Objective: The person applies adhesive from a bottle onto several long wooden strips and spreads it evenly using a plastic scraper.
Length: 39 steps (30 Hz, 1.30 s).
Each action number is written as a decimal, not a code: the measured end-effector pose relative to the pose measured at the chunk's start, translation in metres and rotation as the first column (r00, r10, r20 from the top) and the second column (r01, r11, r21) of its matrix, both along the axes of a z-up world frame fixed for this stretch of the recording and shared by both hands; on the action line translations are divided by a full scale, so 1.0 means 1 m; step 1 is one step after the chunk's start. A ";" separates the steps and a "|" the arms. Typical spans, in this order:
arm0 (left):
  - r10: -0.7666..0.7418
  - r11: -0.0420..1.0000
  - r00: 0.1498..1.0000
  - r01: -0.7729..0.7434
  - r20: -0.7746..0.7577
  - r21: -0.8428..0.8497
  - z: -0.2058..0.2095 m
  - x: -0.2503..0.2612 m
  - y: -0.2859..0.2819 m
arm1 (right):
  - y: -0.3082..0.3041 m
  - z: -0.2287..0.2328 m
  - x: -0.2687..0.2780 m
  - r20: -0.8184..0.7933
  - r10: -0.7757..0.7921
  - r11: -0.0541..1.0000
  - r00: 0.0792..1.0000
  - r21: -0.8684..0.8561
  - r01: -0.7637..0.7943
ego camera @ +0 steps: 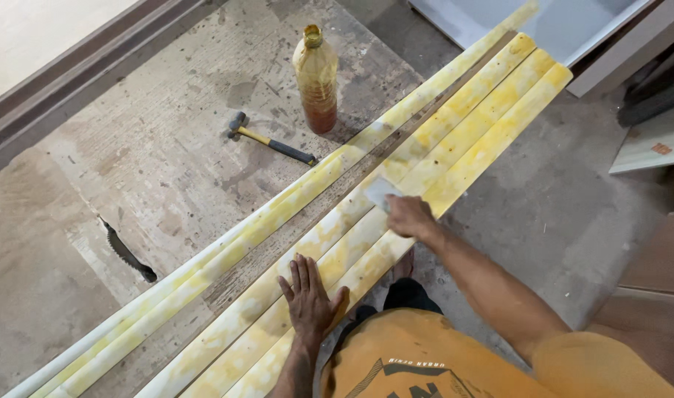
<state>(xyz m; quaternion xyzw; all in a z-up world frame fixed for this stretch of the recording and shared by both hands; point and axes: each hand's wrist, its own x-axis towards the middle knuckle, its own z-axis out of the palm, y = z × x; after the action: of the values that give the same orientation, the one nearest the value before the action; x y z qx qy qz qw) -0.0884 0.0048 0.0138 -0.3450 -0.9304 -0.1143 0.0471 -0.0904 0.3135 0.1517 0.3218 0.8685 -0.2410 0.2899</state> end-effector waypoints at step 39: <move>-0.149 0.989 0.988 0.149 0.027 0.005 0.006 0.016 0.020 | 0.117 0.033 0.153 -0.262 -0.653 0.755 0.711 -0.149 0.638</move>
<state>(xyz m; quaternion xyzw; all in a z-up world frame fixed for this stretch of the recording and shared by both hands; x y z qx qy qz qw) -0.0720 0.0248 0.0199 -0.4120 -0.9023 -0.1238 0.0262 0.0624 0.4307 0.1842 0.5575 0.7286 -0.3932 0.0605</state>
